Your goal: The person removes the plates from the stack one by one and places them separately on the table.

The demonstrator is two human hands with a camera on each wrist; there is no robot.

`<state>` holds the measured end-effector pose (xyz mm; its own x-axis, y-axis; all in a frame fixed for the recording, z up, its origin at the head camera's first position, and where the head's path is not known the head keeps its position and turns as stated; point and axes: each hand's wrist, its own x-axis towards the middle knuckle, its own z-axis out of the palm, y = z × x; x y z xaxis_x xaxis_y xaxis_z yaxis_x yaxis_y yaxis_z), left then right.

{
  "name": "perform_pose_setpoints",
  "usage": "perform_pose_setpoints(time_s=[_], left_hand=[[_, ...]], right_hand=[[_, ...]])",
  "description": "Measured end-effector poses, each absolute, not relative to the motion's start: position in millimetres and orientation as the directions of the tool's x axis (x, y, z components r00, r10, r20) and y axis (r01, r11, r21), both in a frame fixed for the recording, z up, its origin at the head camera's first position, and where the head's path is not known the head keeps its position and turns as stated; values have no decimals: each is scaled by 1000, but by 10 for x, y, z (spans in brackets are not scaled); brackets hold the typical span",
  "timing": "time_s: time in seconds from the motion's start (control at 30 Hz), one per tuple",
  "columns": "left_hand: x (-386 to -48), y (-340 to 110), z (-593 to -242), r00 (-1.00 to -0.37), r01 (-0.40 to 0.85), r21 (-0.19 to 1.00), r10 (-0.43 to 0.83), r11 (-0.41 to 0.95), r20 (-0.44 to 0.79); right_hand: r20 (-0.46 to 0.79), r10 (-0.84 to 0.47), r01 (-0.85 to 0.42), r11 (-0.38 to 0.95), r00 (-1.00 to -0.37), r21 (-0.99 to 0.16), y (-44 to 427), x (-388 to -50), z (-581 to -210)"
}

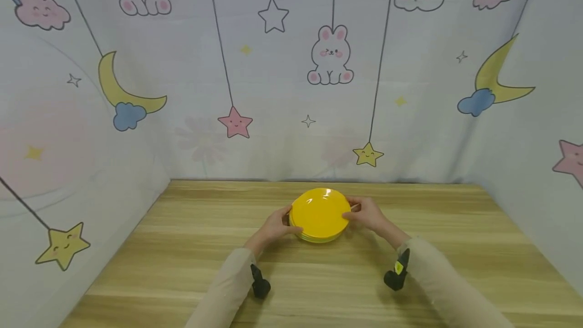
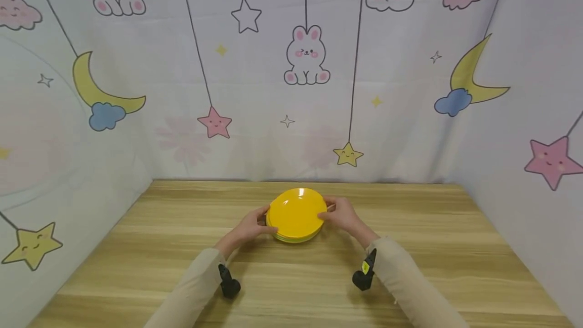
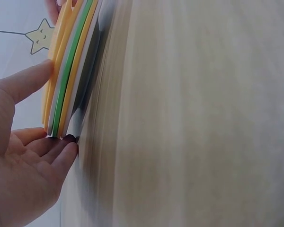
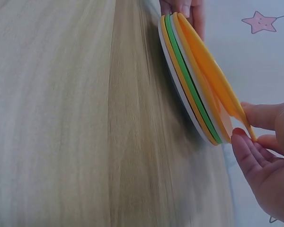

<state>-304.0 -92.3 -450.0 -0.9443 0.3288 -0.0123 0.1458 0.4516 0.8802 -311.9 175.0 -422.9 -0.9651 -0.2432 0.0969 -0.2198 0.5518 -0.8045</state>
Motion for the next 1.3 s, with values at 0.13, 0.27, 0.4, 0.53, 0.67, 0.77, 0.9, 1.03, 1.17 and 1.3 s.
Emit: perform_pose_setpoints(time_s=[0.13,0.27,0.4,0.53,0.67,0.77,0.9,1.03,1.17,1.3], left_hand=[[-3041,-928,-4509,-944,142,887,329,438,-11],[-3048,-928,-4517,-946,133,886,323,444,-19],[-3073,-932,-4548,-949,122,885,315,449,-29],[-3070,-948,-4563,-946,128,888,323,442,-24],[-3058,-970,-4558,-935,177,876,354,448,8],[-3018,-963,-4496,-933,180,875,359,449,8],[-3014,-946,-4479,-936,161,882,351,442,-5],[-3057,-944,-4539,-933,167,885,359,436,-1],[-3061,-936,-4543,-933,161,889,359,430,-5],[-3056,-940,-4538,-935,149,903,354,404,-4]], right_hand=[[43,-250,-161,475,-967,-865,1765,-3102,-4222],[-7,-258,-99,395,-966,-913,1781,-3091,-4224],[-37,-270,-58,335,-962,-940,1782,-3079,-4225],[-49,-282,-36,289,-958,-957,1800,-3068,-4235],[-52,-286,-22,248,-957,-968,1845,-3057,-4249],[-59,-265,-3,228,-962,-974,1874,-3041,-4243],[-56,-226,6,220,-972,-976,1928,-3012,-4236],[-57,-179,19,210,-982,-977,2003,-2970,-4231],[-53,-132,27,191,-990,-981,2068,-2924,-4218],[-58,-80,44,167,-995,-985,2128,-2871,-4201]])
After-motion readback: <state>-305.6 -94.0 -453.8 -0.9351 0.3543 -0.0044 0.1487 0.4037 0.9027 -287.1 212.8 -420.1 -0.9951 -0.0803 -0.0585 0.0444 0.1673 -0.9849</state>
